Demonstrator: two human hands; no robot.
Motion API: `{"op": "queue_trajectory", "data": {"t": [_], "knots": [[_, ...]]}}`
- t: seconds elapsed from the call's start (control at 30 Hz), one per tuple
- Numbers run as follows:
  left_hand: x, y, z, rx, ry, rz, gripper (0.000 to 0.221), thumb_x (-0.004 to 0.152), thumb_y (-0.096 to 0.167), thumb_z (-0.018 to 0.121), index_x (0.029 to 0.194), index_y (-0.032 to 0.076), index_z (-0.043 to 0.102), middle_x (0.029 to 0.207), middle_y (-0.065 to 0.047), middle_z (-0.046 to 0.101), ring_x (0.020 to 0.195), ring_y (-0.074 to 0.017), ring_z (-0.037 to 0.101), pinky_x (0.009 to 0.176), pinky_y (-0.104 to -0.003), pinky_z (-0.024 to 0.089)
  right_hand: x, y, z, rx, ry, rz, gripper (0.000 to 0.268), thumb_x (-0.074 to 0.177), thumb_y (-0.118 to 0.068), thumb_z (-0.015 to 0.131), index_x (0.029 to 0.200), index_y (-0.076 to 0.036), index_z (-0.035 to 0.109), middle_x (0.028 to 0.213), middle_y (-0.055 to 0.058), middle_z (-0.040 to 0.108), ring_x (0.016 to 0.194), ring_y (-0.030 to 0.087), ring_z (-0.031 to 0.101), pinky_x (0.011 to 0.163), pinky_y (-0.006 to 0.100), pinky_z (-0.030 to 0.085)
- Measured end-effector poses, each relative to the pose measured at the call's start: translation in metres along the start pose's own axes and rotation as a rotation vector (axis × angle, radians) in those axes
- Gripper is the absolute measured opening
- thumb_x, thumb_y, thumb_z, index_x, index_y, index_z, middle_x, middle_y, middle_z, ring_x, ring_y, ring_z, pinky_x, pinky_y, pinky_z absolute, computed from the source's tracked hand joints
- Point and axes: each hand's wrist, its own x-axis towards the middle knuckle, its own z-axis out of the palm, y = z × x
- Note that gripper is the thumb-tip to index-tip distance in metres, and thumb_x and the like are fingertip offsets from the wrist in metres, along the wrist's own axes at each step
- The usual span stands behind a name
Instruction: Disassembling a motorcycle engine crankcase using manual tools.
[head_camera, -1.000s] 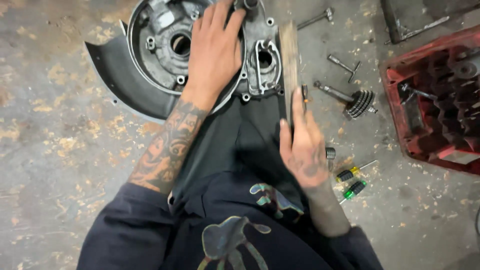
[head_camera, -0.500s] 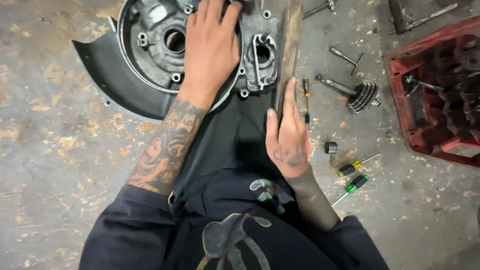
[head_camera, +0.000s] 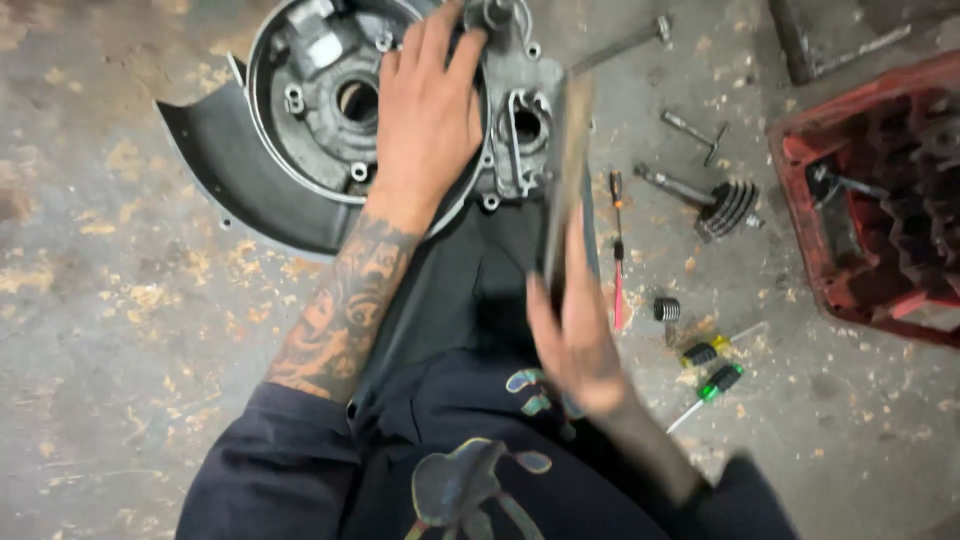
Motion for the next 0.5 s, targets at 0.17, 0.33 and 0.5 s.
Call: {"op": "queue_trajectory", "data": {"t": [0.17, 0.33, 0.5], "knots": [[-0.002, 0.001, 0.001, -0.005, 0.016, -0.001, 0.036, 0.087, 0.006, 0.068, 0.122, 0.005, 0.064, 0.139, -0.014, 0.053, 0.121, -0.033, 0.056, 0.095, -0.042, 0.047, -0.021, 0.017, -0.002, 0.041, -0.106, 0.109, 0.082, 0.09, -0.005, 0.055, 0.159, 0.006, 0.012, 0.161, 0.032, 0.037, 0.147, 0.04, 0.043, 0.117, 0.041, 0.037], [-0.006, 0.002, -0.002, -0.049, 0.005, -0.002, 0.039, 0.087, 0.006, 0.068, 0.126, 0.006, 0.064, 0.141, -0.013, 0.052, 0.124, -0.0329, 0.055, 0.097, -0.042, 0.047, 0.038, 0.013, -0.016, -0.013, -0.025, -0.075, 0.078, 0.086, -0.002, 0.053, 0.157, 0.009, 0.023, 0.132, 0.032, 0.056, 0.103, 0.037, 0.056, 0.084, 0.041, 0.048], [-0.002, -0.003, 0.004, -0.04, 0.021, -0.029, 0.039, 0.086, 0.004, 0.068, 0.125, 0.005, 0.065, 0.143, -0.013, 0.051, 0.127, -0.0323, 0.054, 0.099, -0.042, 0.046, -0.039, 0.032, -0.024, -0.136, -0.114, -0.036, 0.086, 0.08, -0.002, 0.061, 0.158, 0.005, 0.025, 0.153, 0.028, 0.051, 0.135, 0.039, 0.058, 0.112, 0.04, 0.045]]}}
